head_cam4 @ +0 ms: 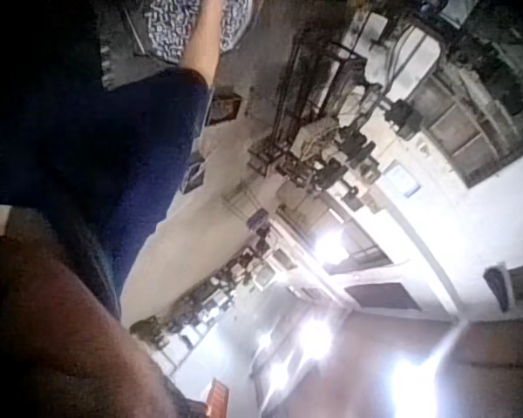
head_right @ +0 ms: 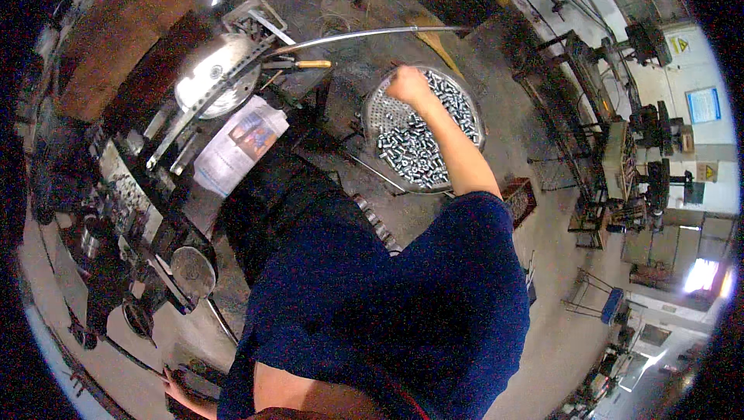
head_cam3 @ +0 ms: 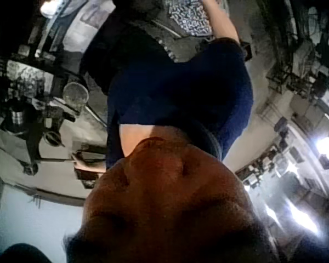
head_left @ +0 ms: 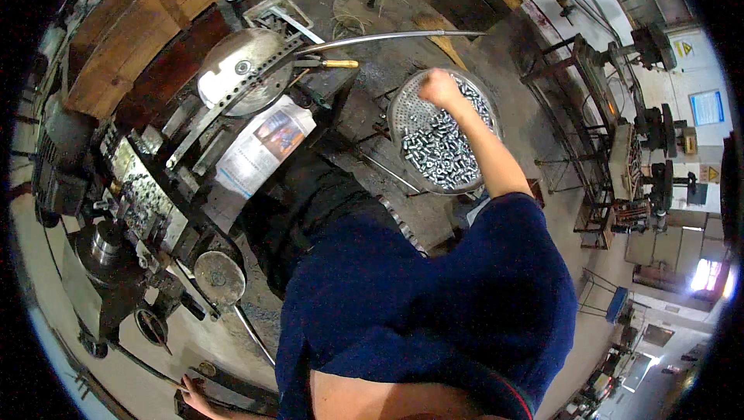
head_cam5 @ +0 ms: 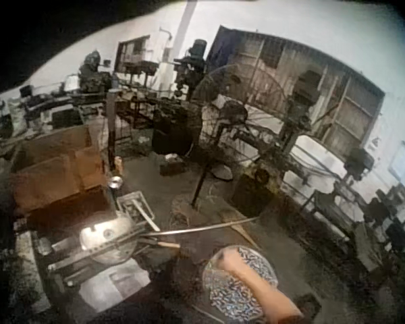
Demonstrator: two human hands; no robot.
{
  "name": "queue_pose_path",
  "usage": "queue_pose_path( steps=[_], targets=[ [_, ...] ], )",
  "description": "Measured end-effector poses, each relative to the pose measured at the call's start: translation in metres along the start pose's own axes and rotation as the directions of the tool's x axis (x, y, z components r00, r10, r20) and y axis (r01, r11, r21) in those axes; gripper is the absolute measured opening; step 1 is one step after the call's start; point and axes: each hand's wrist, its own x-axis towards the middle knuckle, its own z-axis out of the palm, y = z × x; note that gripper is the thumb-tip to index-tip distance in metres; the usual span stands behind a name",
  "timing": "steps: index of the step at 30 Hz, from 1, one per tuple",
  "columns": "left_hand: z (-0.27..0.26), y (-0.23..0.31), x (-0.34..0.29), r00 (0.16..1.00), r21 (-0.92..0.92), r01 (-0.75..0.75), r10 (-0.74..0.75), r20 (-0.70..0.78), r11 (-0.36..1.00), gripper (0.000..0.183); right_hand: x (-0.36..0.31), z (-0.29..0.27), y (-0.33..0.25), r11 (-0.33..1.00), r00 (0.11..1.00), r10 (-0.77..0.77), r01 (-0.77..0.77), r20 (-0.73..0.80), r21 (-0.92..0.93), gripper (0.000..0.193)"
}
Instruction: The person operates a lathe to fabricate small metal components, taking finished parts from the chuck, placing them into a collection basket, and then inserting new workpieces to repeat the process.
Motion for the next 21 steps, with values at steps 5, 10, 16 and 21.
queue_pose_path(
  steps=[5, 10, 16, 21],
  targets=[
    [-0.004, -0.024, -0.005, 0.998, -0.086, 0.007, -0.012, -0.063, 0.996, 0.04, -0.056, 0.049, -0.029, 0.979, 0.964, 0.156, -0.18, 0.214, 0.097, 0.027],
    [0.001, -0.001, -0.008, 0.998, -0.083, 0.042, -0.046, -0.052, 0.996, 0.039, -0.039, 0.05, -0.057, 0.999, 0.941, 0.045, -0.036, 0.334, -0.033, 0.03],
    [-0.001, 0.012, -0.021, 0.788, 0.685, -0.445, 0.616, -0.006, 0.577, 0.041, -0.028, 0.007, -0.085, 0.997, 0.984, 0.016, -0.003, 0.176, -0.075, 0.022],
    [0.058, 0.197, -0.1, 0.907, -0.065, -0.413, 0.403, -0.124, 0.908, 0.032, -0.011, -0.083, -0.201, 0.788, 0.926, -0.377, 0.308, 0.023, 0.533, 0.022]
  ],
)
